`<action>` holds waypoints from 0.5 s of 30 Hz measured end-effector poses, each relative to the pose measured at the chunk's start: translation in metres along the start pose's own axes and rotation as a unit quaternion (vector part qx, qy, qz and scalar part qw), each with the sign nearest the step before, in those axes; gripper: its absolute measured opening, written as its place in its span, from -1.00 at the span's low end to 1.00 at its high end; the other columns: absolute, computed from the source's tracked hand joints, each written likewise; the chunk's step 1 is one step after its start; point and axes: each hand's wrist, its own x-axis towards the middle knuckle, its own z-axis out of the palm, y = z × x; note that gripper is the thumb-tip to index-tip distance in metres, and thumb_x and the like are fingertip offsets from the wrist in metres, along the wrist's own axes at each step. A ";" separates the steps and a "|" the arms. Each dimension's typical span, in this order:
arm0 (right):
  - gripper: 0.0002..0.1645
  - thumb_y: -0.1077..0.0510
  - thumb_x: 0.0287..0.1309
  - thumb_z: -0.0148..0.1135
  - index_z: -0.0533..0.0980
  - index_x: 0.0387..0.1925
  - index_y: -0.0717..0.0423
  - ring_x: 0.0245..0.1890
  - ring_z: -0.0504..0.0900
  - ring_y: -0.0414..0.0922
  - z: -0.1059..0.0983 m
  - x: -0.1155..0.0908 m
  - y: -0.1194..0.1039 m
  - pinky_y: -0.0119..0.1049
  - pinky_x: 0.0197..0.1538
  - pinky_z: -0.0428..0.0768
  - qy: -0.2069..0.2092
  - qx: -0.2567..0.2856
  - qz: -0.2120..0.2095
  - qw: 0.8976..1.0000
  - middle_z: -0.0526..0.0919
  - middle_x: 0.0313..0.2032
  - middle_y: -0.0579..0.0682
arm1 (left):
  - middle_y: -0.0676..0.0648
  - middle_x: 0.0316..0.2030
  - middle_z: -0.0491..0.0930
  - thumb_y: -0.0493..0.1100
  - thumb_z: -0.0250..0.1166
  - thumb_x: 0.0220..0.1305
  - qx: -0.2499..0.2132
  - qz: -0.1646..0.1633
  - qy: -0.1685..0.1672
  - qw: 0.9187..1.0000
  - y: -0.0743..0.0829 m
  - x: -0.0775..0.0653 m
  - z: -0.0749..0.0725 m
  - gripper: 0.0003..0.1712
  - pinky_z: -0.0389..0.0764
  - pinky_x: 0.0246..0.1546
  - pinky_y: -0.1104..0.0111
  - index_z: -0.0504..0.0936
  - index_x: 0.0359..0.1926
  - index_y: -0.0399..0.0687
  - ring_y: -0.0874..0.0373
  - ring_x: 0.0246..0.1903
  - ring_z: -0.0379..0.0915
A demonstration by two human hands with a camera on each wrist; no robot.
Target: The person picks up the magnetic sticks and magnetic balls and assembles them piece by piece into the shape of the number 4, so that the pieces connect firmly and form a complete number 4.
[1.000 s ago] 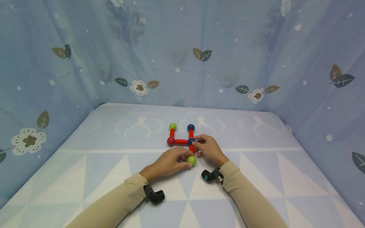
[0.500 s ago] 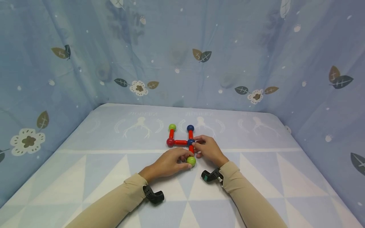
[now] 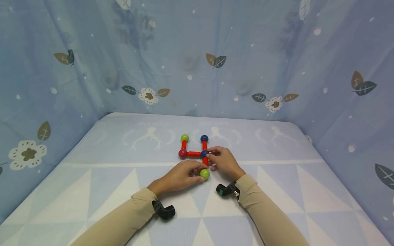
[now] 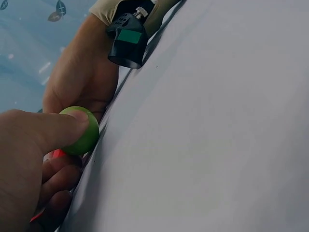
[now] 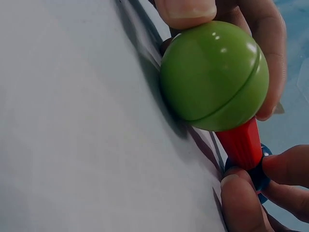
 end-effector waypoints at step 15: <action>-0.57 0.16 0.39 0.17 0.48 0.21 0.25 -0.26 0.72 0.01 -0.006 0.002 0.004 -0.14 -0.27 0.71 0.002 0.031 0.012 0.999 0.66 -0.09 0.19 | 0.19 -0.21 0.61 -0.08 0.42 0.29 -0.053 0.005 0.002 0.999 -0.005 -0.002 -0.008 -0.62 0.53 -0.12 0.44 0.64 0.11 0.06 0.35 -0.22 0.51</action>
